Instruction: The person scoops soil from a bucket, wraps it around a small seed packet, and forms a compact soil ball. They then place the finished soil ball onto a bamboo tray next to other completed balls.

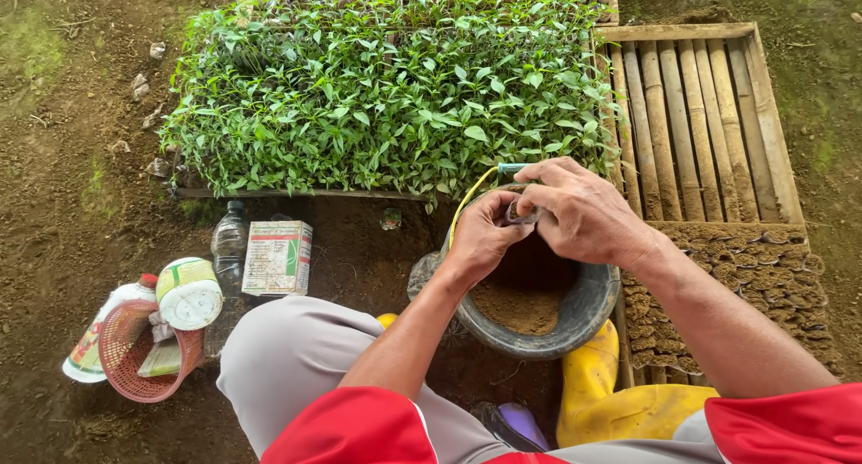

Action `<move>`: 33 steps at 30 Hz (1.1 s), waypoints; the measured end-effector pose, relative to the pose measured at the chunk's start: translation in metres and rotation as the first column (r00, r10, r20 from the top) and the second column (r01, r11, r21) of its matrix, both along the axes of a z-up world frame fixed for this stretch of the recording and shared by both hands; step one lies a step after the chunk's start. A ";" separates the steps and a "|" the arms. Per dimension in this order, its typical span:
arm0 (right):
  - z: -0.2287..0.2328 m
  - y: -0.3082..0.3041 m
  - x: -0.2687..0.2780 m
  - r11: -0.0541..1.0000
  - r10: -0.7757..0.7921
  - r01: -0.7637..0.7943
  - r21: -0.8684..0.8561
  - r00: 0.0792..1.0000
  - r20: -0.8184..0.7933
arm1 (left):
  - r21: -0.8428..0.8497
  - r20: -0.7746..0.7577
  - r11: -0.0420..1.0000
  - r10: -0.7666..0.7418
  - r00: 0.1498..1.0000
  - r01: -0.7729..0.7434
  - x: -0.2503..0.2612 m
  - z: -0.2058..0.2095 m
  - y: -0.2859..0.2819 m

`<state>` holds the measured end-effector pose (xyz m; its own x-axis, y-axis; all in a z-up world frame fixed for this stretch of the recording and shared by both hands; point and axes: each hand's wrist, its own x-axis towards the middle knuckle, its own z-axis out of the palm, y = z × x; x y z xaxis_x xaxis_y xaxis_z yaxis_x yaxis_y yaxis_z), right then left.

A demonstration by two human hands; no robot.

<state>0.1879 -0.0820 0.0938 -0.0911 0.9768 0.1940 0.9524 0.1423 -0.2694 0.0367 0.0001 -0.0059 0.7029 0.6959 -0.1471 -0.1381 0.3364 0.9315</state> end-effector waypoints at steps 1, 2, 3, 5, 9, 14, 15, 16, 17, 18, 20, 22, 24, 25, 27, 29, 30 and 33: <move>-0.001 0.000 -0.002 1.000 0.000 0.000 0.000 1.000 0.000 | 0.000 0.000 1.000 0.000 1.000 0.000 0.000 -0.003 0.002; -0.001 0.000 -0.004 1.000 0.021 -0.021 0.014 1.000 -0.003 | 0.005 -0.016 1.000 -0.003 1.000 0.003 0.000 -0.006 0.003; -0.001 0.000 -0.007 0.999 0.042 -0.042 0.028 0.999 -0.005 | 0.010 -0.031 1.000 -0.005 1.000 0.006 0.000 -0.009 0.005; 0.003 0.001 -0.009 0.999 0.043 -0.042 0.023 0.999 -0.033 | -0.002 -0.019 1.000 -0.007 1.000 0.007 0.000 -0.009 0.004; 0.012 0.000 -0.012 0.998 0.062 -0.062 0.002 0.990 -0.130 | -0.075 0.047 0.996 -0.036 0.998 0.039 -0.009 0.006 0.002; 0.016 -0.001 -0.012 0.997 0.062 -0.069 -0.024 0.976 -0.206 | -0.152 0.105 0.983 -0.088 0.991 0.103 -0.006 -0.017 0.004; 0.015 -0.001 -0.011 0.997 0.066 -0.073 -0.027 0.975 -0.212 | -0.171 0.123 0.978 -0.103 0.987 0.123 -0.006 -0.010 0.002; 0.015 -0.001 -0.009 0.997 0.064 -0.072 -0.029 0.975 -0.213 | -0.173 0.122 0.977 -0.104 0.987 0.124 -0.008 -0.002 0.002; 0.014 -0.001 -0.007 0.996 0.045 -0.065 -0.067 0.961 -0.274 | -0.182 0.139 0.973 -0.118 0.983 0.142 -0.010 0.006 0.001; 0.013 -0.001 -0.006 0.992 0.023 -0.062 -0.106 0.943 -0.333 | -0.191 0.155 0.969 -0.130 0.979 0.159 -0.011 0.014 0.000; 0.011 -0.002 -0.003 0.993 -0.029 -0.041 -0.112 0.830 -0.557 | -0.166 0.163 0.974 -0.127 0.978 0.154 -0.012 0.012 0.002; -0.004 0.000 0.006 0.992 -0.074 -0.025 -0.121 0.664 -0.744 | -0.137 0.170 0.980 -0.121 0.978 0.145 -0.013 0.016 0.003; -0.034 0.003 0.022 0.971 -0.183 0.225 -0.085 0.464 -0.867 | -0.080 0.179 0.990 -0.104 0.978 0.120 -0.012 0.025 0.004; -0.056 0.004 0.024 0.971 -0.182 0.225 -0.083 0.464 -0.867 | -0.078 0.179 0.990 -0.104 0.978 0.120 -0.011 0.020 0.005; -0.099 0.005 0.030 0.925 -0.314 0.342 -0.167 0.436 -0.844 | -0.056 0.198 0.989 -0.123 0.973 0.136 -0.007 0.009 0.005; -0.137 -0.001 0.024 0.901 -0.433 0.289 -0.325 0.669 -0.605 | -0.050 0.184 0.988 -0.135 0.974 0.146 -0.009 0.017 0.004; -0.158 -0.005 0.020 0.829 -0.456 0.280 -0.483 0.840 -0.295 | -0.050 0.168 0.987 -0.142 0.975 0.152 -0.011 0.021 0.002; -0.227 -0.025 -0.008 0.746 -0.346 0.169 -0.645 0.925 -0.158 | -0.039 0.167 0.983 -0.172 0.971 0.181 -0.011 0.023 0.002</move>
